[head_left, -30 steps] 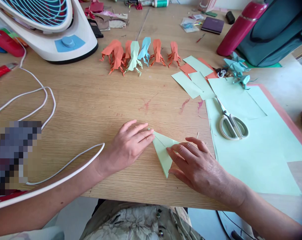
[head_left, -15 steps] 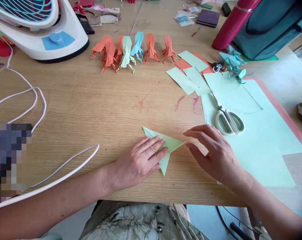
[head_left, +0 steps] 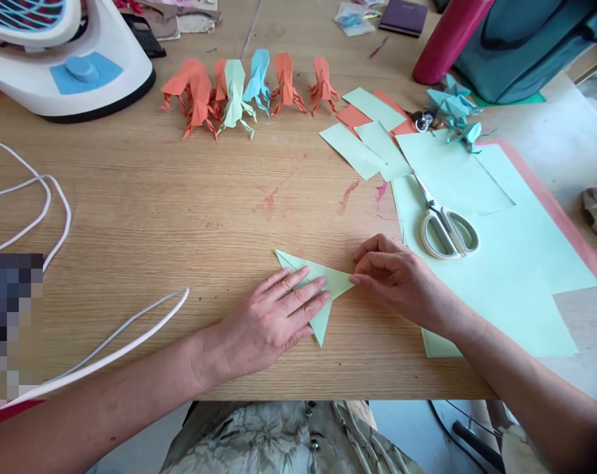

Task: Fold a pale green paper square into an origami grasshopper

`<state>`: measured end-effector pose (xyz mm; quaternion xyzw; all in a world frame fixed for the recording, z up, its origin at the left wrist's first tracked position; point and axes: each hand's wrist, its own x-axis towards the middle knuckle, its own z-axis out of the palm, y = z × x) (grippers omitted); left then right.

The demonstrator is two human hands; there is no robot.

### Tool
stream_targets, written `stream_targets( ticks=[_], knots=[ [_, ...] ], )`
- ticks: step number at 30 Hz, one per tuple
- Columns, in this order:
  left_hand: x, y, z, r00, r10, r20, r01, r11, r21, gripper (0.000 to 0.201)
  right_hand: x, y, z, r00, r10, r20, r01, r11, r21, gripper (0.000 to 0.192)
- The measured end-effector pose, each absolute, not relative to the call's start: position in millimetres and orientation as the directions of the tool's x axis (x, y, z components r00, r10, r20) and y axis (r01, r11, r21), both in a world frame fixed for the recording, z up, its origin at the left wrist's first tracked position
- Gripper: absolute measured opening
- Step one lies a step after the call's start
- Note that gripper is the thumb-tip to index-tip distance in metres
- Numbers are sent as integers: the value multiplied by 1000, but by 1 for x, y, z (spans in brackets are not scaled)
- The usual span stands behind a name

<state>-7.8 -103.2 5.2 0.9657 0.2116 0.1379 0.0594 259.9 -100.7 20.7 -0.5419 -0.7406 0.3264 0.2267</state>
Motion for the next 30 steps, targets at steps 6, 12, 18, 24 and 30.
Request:
stream_targets(
  ticks=[6, 12, 18, 24, 30],
  knots=[
    [-10, -105, 5, 884, 421, 205, 396, -906, 150, 42, 262, -99, 20, -311, 950, -23, 655, 197, -729, 19],
    [-6, -101, 8, 905, 374, 202, 356, -927, 120, 39, 263, -99, 20, -293, 956, -23, 699, 198, -687, 19],
    [-3, -98, 8, 916, 355, 189, 329, -932, 154, 43, 264, -99, 18, -313, 949, 25, 726, 256, -638, 16],
    [-4, -101, 8, 912, 376, 163, 343, -918, 199, 49, 269, -106, 20, -375, 915, 149, 680, 381, -627, 4],
    [-14, -90, 9, 937, 328, 119, 295, -926, 234, 49, 273, -120, 16, -516, 824, 237, 631, 552, -546, 24]
  ],
)
